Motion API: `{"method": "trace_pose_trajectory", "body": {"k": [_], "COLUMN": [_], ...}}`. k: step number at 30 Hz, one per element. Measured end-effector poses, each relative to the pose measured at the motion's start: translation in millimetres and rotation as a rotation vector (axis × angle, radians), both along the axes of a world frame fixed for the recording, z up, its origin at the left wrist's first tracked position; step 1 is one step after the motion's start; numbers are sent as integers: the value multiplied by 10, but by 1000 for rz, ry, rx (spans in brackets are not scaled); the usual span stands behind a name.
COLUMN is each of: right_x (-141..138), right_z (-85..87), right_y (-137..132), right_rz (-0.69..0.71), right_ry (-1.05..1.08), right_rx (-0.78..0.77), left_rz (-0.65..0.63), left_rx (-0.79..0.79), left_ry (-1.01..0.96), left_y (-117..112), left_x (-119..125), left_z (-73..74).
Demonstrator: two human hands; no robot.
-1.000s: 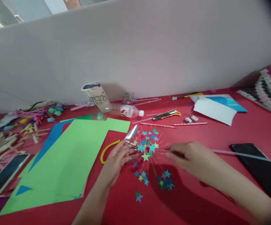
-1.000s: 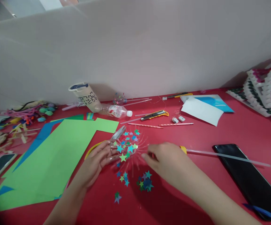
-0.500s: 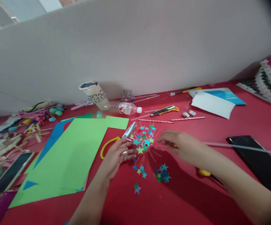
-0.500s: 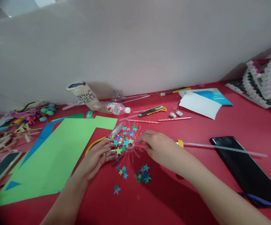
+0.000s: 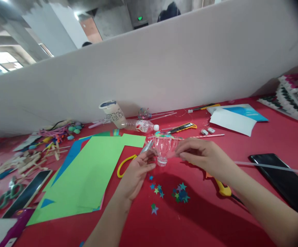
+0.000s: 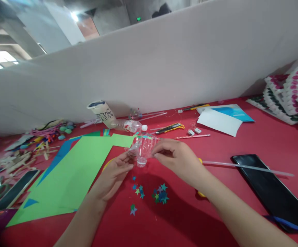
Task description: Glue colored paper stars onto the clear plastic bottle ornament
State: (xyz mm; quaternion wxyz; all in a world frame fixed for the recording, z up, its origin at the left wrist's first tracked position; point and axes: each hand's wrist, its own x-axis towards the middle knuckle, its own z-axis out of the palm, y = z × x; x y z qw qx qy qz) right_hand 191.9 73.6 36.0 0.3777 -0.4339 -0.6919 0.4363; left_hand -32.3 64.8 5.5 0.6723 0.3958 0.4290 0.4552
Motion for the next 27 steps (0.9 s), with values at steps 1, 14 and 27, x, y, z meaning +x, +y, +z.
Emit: {"method": "trace_pose_trajectory", "body": {"k": [1, 14, 27], "right_x": [16, 206, 292], "right_z": [57, 433, 499], "right_y": [-29, -226, -317], "right_rz": [-3, -76, -143], "right_ry": [13, -171, -249], "right_rx": [13, 380, 329], "left_rz": [-4, -8, 185], "left_rx": [21, 27, 194], "left_ry": [-16, -197, -64], "left_y": [-16, -33, -48], "left_x": [50, 443, 417], "left_z": [33, 229, 137]}}
